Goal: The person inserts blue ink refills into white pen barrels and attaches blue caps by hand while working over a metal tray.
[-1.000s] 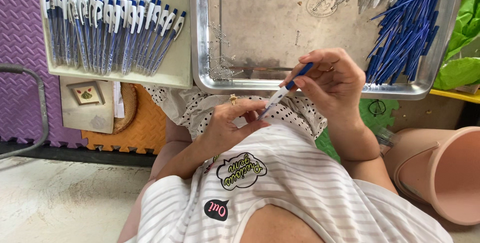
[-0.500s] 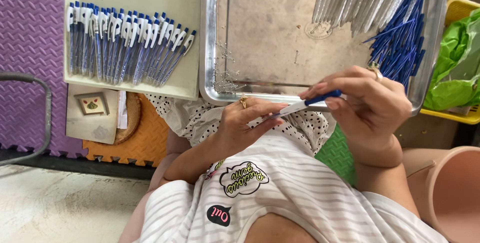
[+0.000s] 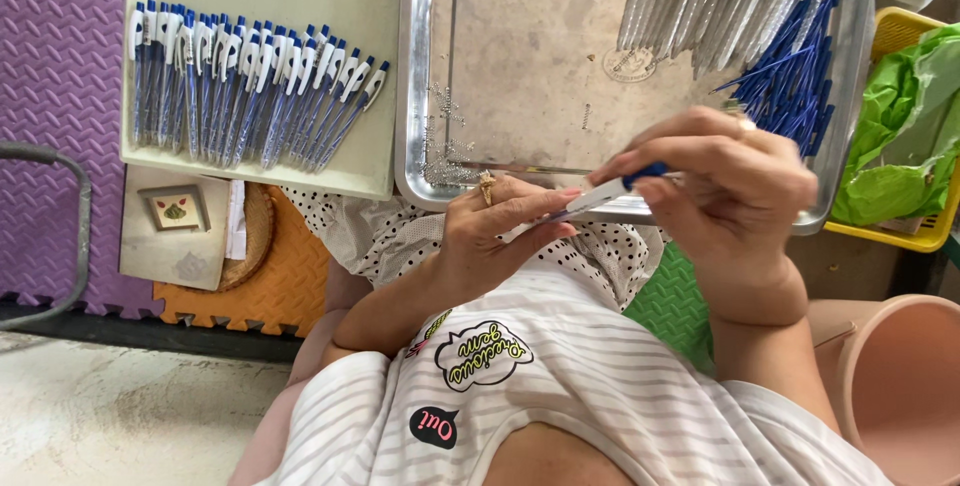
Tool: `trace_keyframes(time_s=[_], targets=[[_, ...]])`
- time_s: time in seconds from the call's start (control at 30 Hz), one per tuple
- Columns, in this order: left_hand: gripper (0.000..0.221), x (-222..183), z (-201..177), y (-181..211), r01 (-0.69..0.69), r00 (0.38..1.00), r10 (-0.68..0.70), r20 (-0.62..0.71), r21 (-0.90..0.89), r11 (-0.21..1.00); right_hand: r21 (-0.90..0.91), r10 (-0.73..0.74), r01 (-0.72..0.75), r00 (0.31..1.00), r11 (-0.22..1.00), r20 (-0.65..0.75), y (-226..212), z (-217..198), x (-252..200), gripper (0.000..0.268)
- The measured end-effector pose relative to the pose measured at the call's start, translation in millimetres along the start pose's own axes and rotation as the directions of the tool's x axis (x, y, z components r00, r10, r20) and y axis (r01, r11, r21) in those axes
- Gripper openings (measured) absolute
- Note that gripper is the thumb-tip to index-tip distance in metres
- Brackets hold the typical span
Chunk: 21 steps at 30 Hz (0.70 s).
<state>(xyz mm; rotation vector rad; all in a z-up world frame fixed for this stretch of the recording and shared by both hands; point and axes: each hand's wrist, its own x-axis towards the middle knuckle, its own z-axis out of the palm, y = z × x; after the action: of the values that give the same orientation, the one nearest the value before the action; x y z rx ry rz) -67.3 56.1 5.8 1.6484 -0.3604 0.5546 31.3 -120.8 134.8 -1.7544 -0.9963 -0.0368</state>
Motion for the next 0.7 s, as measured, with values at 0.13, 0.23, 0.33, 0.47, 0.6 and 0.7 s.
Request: trace_keyframes(time_s=[0.13,0.23,0.33,0.47,0.6,0.7], targets=[[0.037,4.1,-0.7,2.3,0.009,1.000,-0.009,-0.013,-0.006,1.000,0.070,0.093,-0.092,0.996,0.993,-0.007,0.2,4.9,-2.3,0.020],[0.029,7.7,-1.5,6.1,0.092,0.996,-0.093,-0.002,-0.053,0.994,0.274,0.256,-0.234,0.966,0.933,-0.046,2.0,5.5,-5.5,0.040],[0.028,6.4,-1.6,4.6,0.107,0.994,-0.107,0.004,-0.040,0.993,0.379,0.354,-0.314,0.935,0.871,-0.039,11.0,0.9,-1.7,0.057],[0.034,13.2,-1.7,3.1,0.064,0.997,-0.064,-0.043,-0.003,0.998,0.759,0.250,-0.336,0.940,0.558,0.232,54.0,9.8,-6.7,0.045],[0.031,22.7,-3.3,6.0,0.070,0.994,-0.071,-0.078,-0.011,0.997,0.828,0.156,-0.271,0.962,0.491,0.223,78.4,13.7,-14.9,0.066],[0.033,18.9,-2.3,0.3,0.072,0.992,-0.072,-0.101,-0.005,0.997,0.830,0.207,-0.286,0.956,0.479,0.210,69.3,16.6,-10.3,0.047]])
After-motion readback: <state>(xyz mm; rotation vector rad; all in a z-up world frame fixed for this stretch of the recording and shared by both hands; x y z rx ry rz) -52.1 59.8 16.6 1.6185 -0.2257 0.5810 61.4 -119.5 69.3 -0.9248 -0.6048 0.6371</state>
